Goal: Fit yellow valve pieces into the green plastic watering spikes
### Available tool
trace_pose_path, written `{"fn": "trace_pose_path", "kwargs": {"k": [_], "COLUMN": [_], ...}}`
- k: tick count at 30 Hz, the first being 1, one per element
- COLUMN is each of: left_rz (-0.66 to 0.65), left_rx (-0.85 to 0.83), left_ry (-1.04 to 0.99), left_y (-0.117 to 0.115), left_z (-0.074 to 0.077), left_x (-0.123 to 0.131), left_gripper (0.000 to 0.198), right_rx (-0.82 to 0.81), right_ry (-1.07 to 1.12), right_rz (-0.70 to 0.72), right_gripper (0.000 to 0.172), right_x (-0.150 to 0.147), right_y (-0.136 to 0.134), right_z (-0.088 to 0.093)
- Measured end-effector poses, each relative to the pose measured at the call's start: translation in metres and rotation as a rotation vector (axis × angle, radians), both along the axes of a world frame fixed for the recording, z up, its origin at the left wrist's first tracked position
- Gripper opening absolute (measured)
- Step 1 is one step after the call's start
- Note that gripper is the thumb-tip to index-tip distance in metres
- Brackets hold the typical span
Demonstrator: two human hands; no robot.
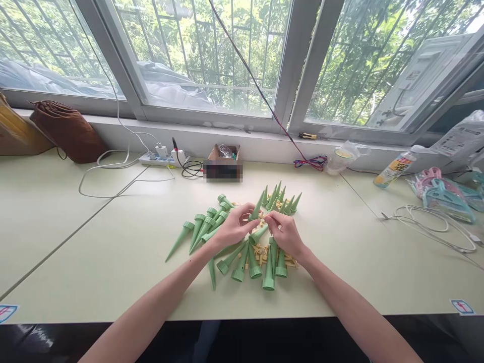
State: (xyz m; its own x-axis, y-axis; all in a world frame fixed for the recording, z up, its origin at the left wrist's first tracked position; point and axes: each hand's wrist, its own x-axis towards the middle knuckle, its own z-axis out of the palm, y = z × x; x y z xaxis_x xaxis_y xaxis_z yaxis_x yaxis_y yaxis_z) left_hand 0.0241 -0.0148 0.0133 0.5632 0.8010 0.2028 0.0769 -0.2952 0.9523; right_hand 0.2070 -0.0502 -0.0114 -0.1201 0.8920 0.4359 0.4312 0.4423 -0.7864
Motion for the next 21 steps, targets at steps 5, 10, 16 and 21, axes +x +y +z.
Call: {"fn": "trace_pose_path", "kwargs": {"k": [5,10,16,21], "left_rz": [0.008,0.004,-0.021,-0.038], "left_rx": [-0.022,-0.045,-0.083,-0.053], "left_ry": [-0.017,-0.023,-0.021,-0.035], "left_y": [0.0002,-0.0001,-0.0013,-0.0001], "left_z": [-0.0011,-0.0007,0.0026,0.0014], "left_x": [-0.0004,-0.0007,-0.0012,-0.0008], "left_gripper": [0.028,0.028,0.025,0.019], "right_rx": [-0.016,0.008,0.011,0.030], "right_ry": [0.044,0.055,0.052,0.025], "right_rz": [0.011,0.007,0.020,0.028], "right_gripper": [0.024,0.021,0.021,0.022], "right_x": [-0.0003,-0.0004,-0.0008,-0.0012], "right_y": [-0.0007,-0.0003,-0.0006,-0.0006], "right_z": [0.0005,-0.0008,-0.0008,-0.0017]}}
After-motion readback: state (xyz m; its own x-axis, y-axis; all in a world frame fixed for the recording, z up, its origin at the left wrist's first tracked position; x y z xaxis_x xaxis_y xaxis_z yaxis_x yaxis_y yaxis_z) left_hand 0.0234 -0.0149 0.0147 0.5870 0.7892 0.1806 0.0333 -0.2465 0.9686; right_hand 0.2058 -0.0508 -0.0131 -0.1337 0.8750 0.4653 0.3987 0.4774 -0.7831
